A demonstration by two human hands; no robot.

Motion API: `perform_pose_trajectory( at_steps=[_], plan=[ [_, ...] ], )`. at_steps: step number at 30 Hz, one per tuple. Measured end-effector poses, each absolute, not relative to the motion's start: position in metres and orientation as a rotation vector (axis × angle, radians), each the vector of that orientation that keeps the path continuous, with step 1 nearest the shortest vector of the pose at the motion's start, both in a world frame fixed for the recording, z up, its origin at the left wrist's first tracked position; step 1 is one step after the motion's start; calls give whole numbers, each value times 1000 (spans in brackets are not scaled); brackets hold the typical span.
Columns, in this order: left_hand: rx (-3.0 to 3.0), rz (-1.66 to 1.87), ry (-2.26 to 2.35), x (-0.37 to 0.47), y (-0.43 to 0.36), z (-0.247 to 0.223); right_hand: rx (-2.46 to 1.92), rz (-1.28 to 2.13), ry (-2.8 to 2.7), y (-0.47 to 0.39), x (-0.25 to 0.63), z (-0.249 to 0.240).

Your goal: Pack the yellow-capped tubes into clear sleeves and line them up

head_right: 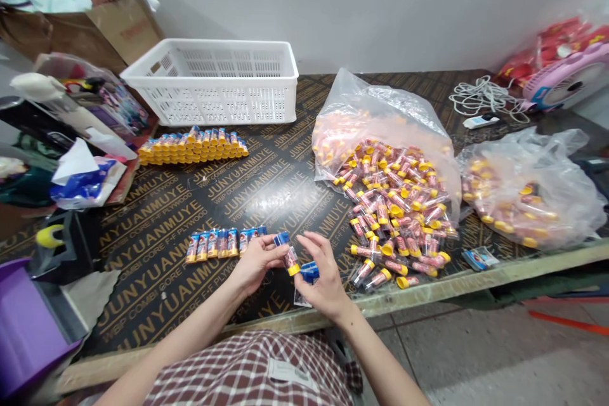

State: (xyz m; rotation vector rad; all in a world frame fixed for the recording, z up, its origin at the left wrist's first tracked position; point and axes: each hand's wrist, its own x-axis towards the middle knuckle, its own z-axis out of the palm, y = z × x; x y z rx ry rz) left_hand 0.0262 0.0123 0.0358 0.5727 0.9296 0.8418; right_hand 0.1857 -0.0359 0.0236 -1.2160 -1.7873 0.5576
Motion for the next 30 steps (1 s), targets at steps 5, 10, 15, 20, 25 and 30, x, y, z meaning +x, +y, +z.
perform_pose_trajectory(
  at_steps=[5, 10, 15, 20, 25, 30],
  plan=[
    [614, 693, 891, 29, 2, 35, -1114, 783, -1869, -33, 190, 25],
    [635, 636, 848, 28, -1, 32, -1074, 911, -1859, -34, 191, 20],
    [632, 639, 846, 32, -3, 34, -1053, 934, -1835, -36, 186, 21],
    [749, 731, 1087, -5, 15, 39, -1213, 777, -1983, -27, 200, 27],
    [1110, 921, 1800, -116, 39, 35, -1558, 363, -1977, -16, 263, 14],
    [1270, 610, 2129, -180, 36, 21, -1901, -116, -2335, -14, 300, -10]
  ],
)
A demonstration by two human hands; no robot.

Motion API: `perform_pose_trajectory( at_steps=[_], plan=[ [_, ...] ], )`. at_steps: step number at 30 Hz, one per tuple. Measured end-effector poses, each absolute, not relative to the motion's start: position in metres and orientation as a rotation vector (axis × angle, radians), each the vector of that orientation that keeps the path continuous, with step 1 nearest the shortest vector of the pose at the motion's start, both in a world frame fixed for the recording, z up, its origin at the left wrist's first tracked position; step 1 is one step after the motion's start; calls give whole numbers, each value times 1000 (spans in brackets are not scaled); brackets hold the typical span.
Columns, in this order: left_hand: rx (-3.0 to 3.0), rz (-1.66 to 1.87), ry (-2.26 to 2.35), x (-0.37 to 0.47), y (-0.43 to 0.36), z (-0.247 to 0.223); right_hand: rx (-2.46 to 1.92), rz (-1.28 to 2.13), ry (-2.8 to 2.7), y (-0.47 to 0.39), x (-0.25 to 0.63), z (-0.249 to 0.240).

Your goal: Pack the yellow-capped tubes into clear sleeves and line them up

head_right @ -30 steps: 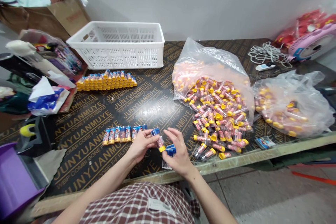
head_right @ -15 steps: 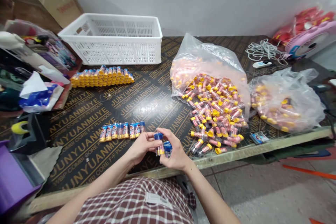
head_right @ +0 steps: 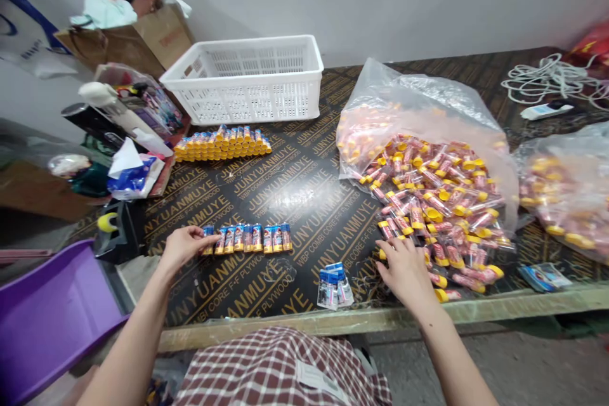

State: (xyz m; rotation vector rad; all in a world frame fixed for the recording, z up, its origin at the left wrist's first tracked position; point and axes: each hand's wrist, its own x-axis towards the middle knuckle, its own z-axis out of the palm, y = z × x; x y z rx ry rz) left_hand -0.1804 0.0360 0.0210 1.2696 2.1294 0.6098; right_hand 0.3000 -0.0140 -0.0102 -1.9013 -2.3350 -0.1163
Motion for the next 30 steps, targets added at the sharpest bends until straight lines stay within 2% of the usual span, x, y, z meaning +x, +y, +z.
perform_pose_trajectory(
  at_steps=[5, 8, 10, 13, 16, 19, 30],
  plan=[
    [1301, 553, 2197, -177, 33, 18, -1931, -155, -2461, -14, 294, -8],
    [1360, 830, 2273, -146, 33, 24, -1965, -115, -2479, -11, 291, -3],
    [1467, 1014, 2043, -108, 29, 27, -1970, -85, -2490, -9, 291, -2],
    [1652, 864, 1557, -35, 13, 23, -1934, -81, -2461, -4, 291, -3],
    [1849, 593, 1304, 24, -1, 4, -1760, -12, -2302, -2, 287, -2],
    [2005, 285, 1271, 49, -4, -17, -1615, 154, -2055, -6, 279, 4],
    [2061, 260, 1264, 49, -8, -25, -1632, 545, -1627, -20, 257, 6]
  ],
)
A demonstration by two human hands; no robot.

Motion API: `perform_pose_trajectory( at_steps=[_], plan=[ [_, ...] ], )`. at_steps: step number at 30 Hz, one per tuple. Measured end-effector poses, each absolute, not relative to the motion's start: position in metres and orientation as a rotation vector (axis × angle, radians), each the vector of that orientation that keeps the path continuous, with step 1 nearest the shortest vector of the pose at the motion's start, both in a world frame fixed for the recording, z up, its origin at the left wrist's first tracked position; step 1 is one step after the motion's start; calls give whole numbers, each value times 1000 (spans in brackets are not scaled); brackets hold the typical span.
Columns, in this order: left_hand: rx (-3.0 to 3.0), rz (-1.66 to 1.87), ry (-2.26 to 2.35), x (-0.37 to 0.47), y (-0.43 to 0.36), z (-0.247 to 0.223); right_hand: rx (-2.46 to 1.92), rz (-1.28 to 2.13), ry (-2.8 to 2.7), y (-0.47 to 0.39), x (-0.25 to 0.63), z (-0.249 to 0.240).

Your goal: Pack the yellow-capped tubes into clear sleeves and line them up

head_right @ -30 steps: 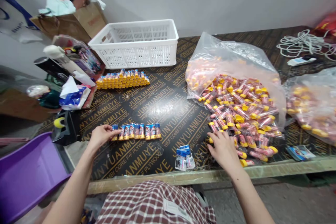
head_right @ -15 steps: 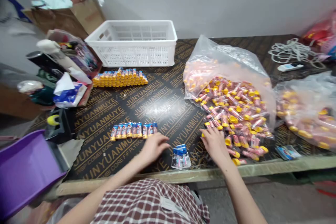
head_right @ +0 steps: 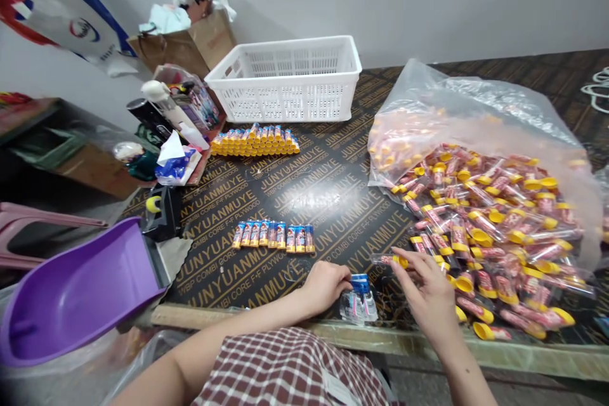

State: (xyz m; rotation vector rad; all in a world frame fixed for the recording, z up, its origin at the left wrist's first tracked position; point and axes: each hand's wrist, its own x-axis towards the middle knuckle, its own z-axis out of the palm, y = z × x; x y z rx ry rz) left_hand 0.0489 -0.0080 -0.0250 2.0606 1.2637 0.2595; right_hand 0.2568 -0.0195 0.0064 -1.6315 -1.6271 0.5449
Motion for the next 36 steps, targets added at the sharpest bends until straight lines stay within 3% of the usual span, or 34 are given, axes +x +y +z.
perform_pose_trajectory(
  at_steps=[6, 12, 17, 36],
  plan=[
    [2017, 414, 1224, 44, -11, -20, -1616, 559, -1525, -24, 241, 15],
    [1119, 845, 1147, 35, 8, 4, -1447, 688, -1232, -31, 228, 28],
    [621, 986, 1085, 21, 33, 23, -1350, 734, -1171, -39, 218, 34],
    [436, 1127, 1137, 18, 36, 25, -1341, 434, -1580, -47, 191, 33]
  ],
)
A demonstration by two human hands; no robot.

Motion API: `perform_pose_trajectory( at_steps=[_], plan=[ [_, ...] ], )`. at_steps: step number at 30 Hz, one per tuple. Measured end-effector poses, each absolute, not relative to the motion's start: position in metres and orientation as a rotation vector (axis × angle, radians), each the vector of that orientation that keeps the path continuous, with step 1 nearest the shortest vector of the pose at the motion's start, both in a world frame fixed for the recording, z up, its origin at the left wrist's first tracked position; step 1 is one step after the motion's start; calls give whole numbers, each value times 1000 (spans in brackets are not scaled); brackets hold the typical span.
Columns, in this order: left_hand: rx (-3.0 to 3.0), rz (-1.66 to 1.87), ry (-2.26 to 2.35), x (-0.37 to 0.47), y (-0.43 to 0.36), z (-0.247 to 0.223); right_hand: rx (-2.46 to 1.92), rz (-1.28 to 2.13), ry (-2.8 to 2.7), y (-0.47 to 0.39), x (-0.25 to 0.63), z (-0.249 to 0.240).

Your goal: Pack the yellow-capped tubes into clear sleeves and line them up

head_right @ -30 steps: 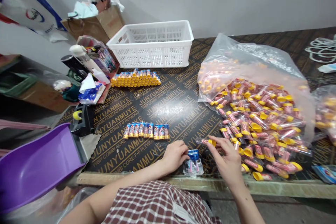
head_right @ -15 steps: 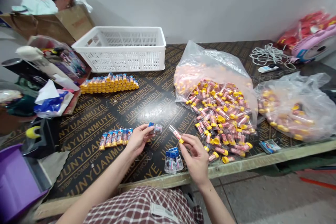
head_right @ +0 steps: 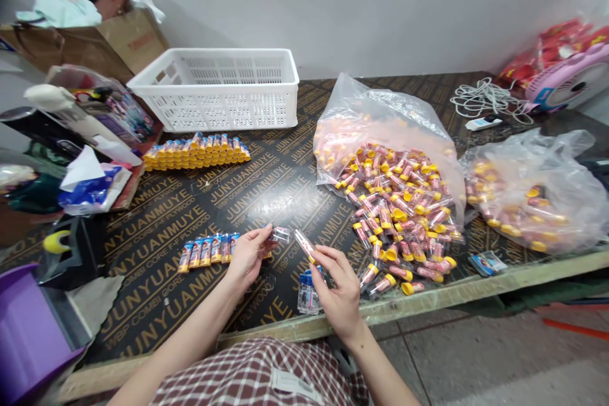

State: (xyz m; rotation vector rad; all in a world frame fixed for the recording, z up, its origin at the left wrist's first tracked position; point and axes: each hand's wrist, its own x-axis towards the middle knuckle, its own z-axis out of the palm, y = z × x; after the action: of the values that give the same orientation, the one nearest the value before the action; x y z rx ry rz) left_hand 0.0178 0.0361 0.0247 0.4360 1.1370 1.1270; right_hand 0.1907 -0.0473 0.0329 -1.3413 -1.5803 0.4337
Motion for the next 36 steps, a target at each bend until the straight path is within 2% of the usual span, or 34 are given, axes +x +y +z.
perform_pose_trajectory(
  at_steps=[9, 16, 20, 26, 36],
  plan=[
    [546, 1107, 1030, 26, 27, 32, -1263, 616, -1675, -47, 187, 28],
    [621, 803, 923, 27, 19, 42, -1260, 559, -1731, -38, 190, 22],
    [683, 673, 867, 29, 12, 39, -1142, 729, -1752, -36, 191, 22],
    [653, 634, 853, 32, 6, 38, -1065, 907, -1747, -38, 193, 13],
    [623, 651, 847, 33, 2, 40, -1035, 934, -1646, -38, 191, 11]
  ],
)
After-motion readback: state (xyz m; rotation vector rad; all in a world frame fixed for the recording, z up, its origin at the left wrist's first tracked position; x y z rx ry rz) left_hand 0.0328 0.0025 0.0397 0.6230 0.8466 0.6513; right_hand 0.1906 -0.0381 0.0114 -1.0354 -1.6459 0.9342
